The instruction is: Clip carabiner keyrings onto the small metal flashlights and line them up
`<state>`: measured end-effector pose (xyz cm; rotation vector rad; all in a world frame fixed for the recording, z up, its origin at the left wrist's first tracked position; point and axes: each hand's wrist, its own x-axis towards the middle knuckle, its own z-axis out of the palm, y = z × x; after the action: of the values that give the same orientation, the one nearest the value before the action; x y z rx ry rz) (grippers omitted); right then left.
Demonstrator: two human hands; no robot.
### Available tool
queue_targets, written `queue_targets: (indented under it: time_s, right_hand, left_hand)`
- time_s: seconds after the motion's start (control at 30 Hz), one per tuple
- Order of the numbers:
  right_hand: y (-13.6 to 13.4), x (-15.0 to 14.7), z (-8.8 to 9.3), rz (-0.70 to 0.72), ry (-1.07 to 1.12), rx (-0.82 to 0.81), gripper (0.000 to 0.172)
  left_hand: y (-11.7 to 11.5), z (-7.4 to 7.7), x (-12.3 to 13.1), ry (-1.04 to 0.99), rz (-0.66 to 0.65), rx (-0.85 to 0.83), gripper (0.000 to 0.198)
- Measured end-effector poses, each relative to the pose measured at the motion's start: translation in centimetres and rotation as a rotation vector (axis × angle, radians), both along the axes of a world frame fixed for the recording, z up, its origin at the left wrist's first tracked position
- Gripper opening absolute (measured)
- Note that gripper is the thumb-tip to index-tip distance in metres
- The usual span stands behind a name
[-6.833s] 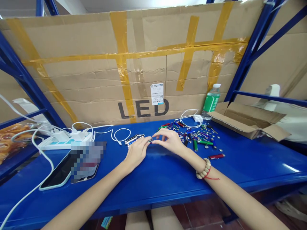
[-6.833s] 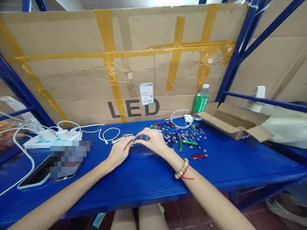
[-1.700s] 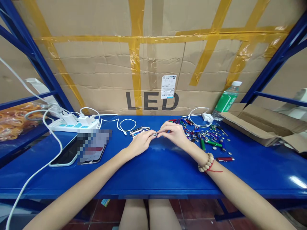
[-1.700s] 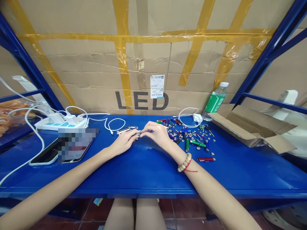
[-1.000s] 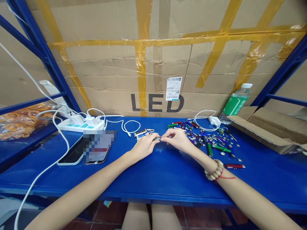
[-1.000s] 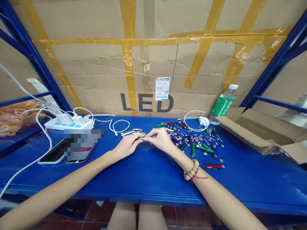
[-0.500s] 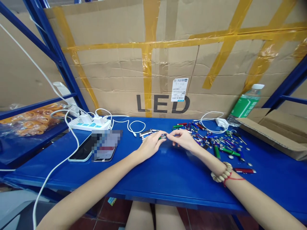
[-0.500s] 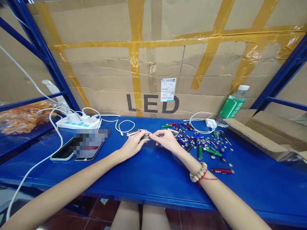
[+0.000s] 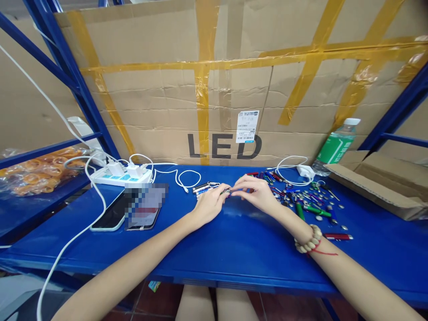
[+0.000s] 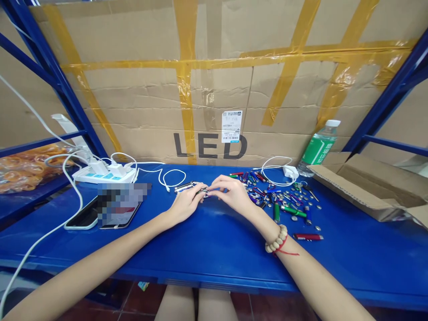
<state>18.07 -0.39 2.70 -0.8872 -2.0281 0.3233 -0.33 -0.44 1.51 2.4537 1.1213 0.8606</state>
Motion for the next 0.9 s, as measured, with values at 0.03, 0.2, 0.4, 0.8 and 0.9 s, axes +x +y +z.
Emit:
queue_targets:
  time_s: [0.03, 0.2, 0.4, 0.8, 0.9]
  right_hand:
    - [0.1, 0.2, 0.0, -0.006, -0.015, 0.017, 0.024]
    - [0.2, 0.5, 0.0, -0.016, -0.035, 0.043, 0.024]
    - [0.2, 0.4, -0.1, -0.045, -0.102, -0.049, 0.027]
    - [0.2, -0.2, -1.1, -0.107, -0.097, -0.157, 0.033]
    - [0.1, -0.4, -1.1, -0.1, -0.063, -0.193, 0.034]
  left_hand:
    - [0.0, 0.1, 0.0, 0.001, -0.008, -0.013, 0.024]
    - [0.3, -0.1, -0.1, 0.003, -0.121, -0.036, 0.026]
    - [0.0, -0.7, -0.4, 0.003, -0.199, -0.125, 0.022]
    - [-0.1, -1.1, -0.6, 0.004, -0.127, -0.107, 0.012]
    - [0.1, -1.1, -0.7, 0.014, -0.123, -0.032, 0.009]
